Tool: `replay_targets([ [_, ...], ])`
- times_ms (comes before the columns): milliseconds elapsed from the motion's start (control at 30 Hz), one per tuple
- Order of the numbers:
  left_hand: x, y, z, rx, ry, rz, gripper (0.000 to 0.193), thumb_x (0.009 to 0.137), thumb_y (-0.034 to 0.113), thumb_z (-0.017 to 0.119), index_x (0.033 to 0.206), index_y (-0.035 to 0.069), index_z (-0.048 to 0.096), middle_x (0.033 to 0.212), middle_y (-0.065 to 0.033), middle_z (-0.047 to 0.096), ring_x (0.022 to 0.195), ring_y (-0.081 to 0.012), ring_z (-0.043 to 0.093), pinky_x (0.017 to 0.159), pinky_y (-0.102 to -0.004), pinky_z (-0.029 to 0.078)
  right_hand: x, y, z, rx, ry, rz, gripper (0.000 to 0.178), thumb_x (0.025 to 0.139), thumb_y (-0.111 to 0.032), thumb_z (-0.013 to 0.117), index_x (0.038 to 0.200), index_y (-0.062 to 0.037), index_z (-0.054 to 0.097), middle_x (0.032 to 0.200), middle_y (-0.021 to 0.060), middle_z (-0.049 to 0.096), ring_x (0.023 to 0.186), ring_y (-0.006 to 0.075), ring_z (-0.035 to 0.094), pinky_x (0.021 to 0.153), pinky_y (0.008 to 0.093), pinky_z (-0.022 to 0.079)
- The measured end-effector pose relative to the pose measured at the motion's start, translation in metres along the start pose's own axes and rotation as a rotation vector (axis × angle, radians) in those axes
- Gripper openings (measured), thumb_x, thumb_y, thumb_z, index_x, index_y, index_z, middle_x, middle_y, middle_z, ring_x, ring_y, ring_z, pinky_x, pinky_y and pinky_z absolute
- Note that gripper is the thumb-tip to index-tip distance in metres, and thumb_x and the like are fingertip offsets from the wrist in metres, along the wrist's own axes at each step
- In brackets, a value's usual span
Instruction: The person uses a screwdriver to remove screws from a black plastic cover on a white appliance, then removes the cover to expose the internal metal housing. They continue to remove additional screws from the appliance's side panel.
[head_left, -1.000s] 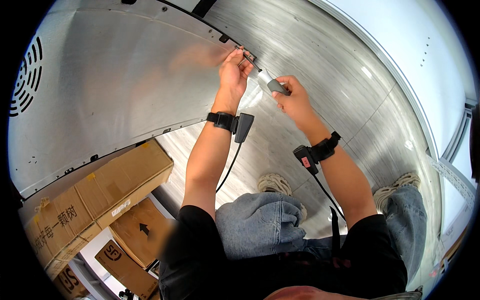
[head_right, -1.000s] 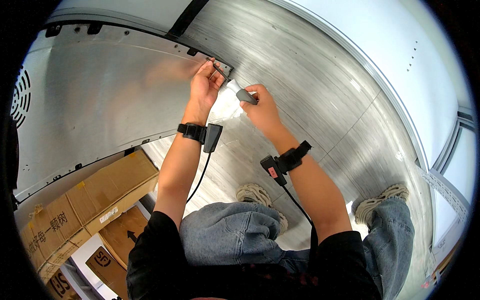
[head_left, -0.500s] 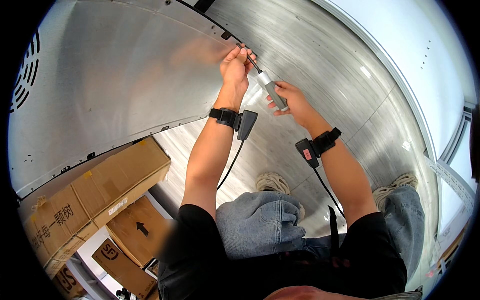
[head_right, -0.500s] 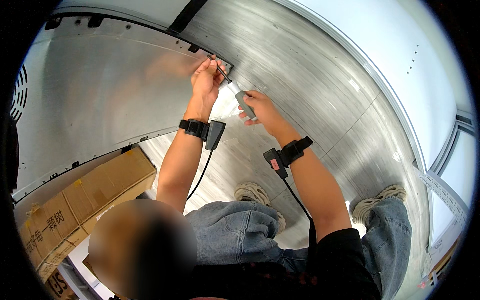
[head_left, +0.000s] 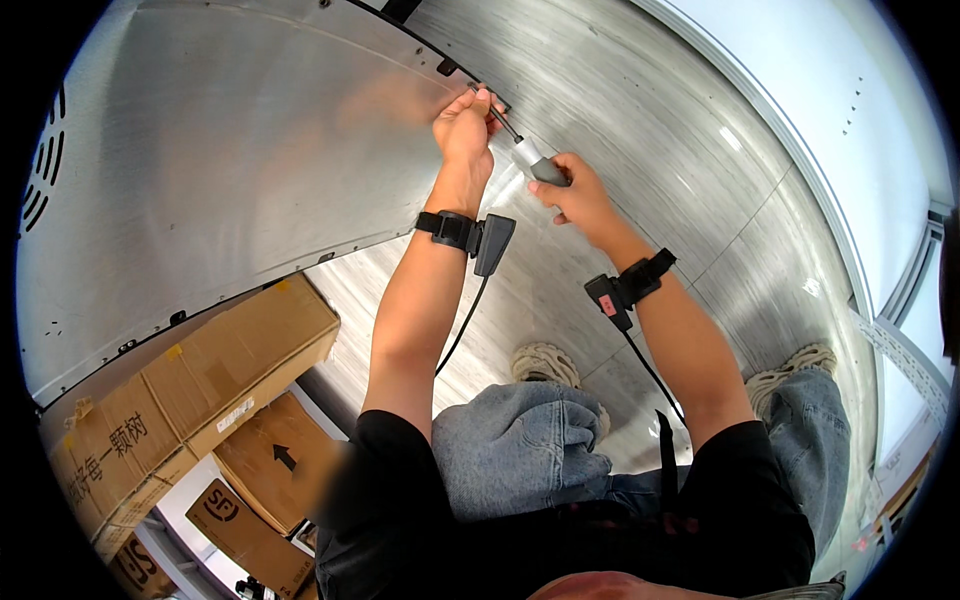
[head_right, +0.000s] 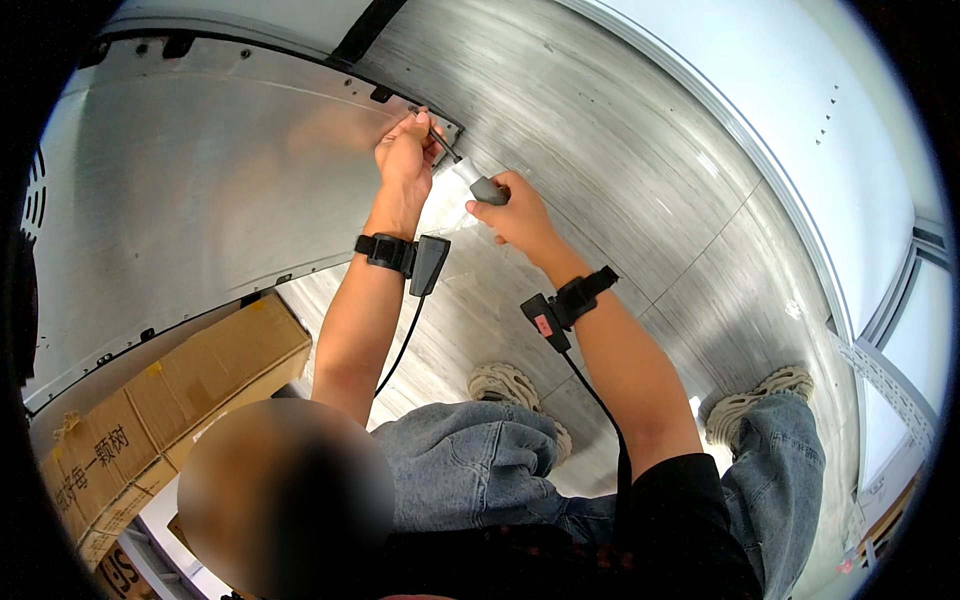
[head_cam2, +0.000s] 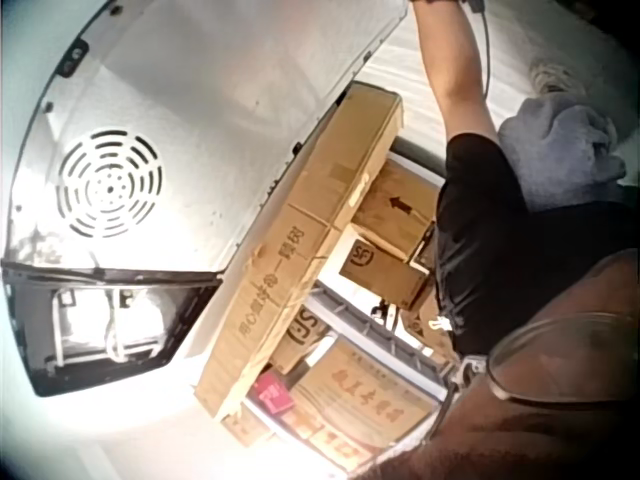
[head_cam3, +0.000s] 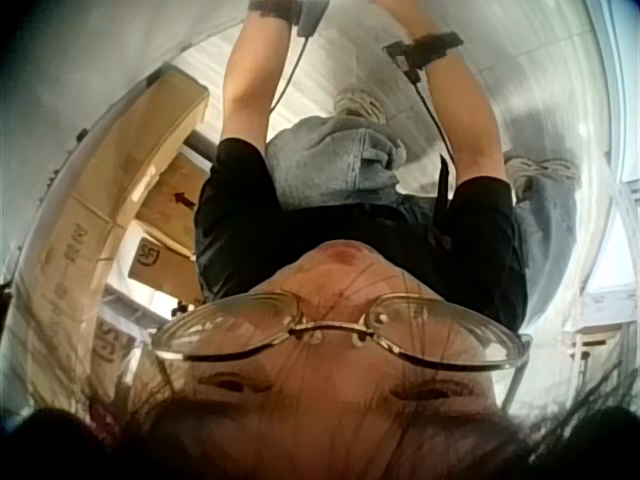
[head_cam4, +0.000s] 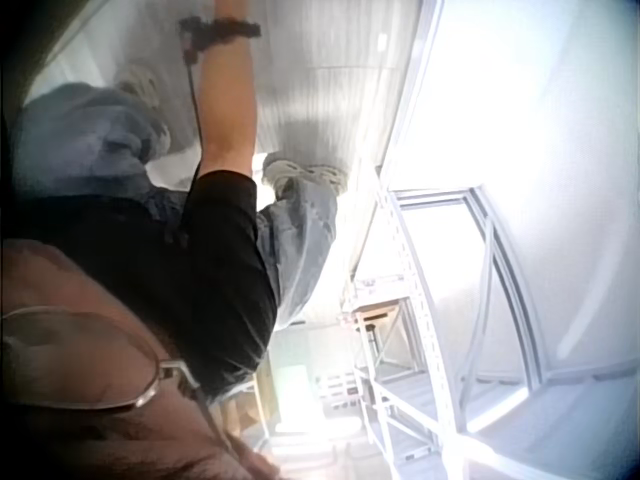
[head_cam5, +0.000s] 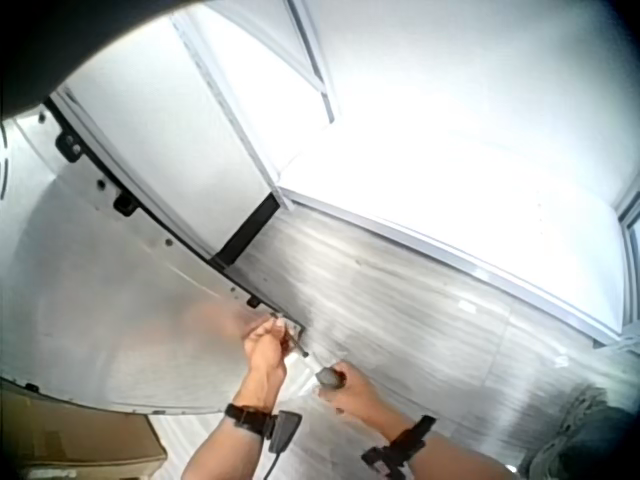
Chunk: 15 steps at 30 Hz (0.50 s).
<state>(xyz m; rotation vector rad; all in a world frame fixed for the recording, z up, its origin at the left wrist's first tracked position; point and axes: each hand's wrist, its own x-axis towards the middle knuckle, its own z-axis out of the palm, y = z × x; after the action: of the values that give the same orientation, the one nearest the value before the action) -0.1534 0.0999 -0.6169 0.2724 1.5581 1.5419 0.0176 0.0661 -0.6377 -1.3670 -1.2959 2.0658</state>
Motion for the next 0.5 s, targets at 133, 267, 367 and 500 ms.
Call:
replay_targets([
  [133,-0.002,0.002,0.0,-0.05,-0.016,-0.009,0.011,0.09,0.003,0.054,0.098,-0.002,0.06,0.082,-0.0082,0.063,0.065,-0.0145,0.059,0.057,-0.0265,0.053,-0.006,-0.009,-0.015,0.327,-0.251,0.21,0.048,0.083,-0.028,0.064,0.124,-0.0072,0.048,0.097,0.0049,0.059,0.079,0.0133,0.06,0.06,0.0307,0.05],
  [267,-0.005,0.004,0.004,-0.053,0.018,-0.016,0.01,0.089,0.004,0.056,0.096,-0.001,0.061,0.081,-0.007,0.063,0.064,-0.013,0.058,0.057,-0.0244,0.05,-0.003,-0.001,-0.011,0.174,-0.105,0.097,0.047,0.083,-0.024,0.065,0.124,-0.0066,0.05,0.1,0.0055,0.058,0.079,0.0143,0.059,0.061,0.0303,0.051],
  [367,0.001,0.001,-0.002,0.009,-0.038,0.018,0.006,0.088,0.006,0.059,0.092,0.003,0.063,0.081,-0.0045,0.064,0.064,-0.0108,0.056,0.057,-0.0219,0.046,-0.005,-0.002,-0.007,-0.018,-0.053,-0.001,0.046,0.082,-0.022,0.067,0.121,-0.0049,0.051,0.099,0.0056,0.058,0.079,0.0148,0.058,0.06,0.0291,0.051],
  [500,0.006,-0.004,0.0,0.017,0.057,-0.001,0.004,0.087,0.007,0.061,0.089,0.005,0.064,0.08,-0.0023,0.064,0.063,-0.0089,0.055,0.057,-0.021,0.042,-0.008,-0.006,-0.004,-0.099,-0.021,-0.053,0.045,0.081,-0.023,0.068,0.118,-0.0045,0.052,0.098,0.0049,0.058,0.078,0.0145,0.058,0.06,0.0291,0.05],
])
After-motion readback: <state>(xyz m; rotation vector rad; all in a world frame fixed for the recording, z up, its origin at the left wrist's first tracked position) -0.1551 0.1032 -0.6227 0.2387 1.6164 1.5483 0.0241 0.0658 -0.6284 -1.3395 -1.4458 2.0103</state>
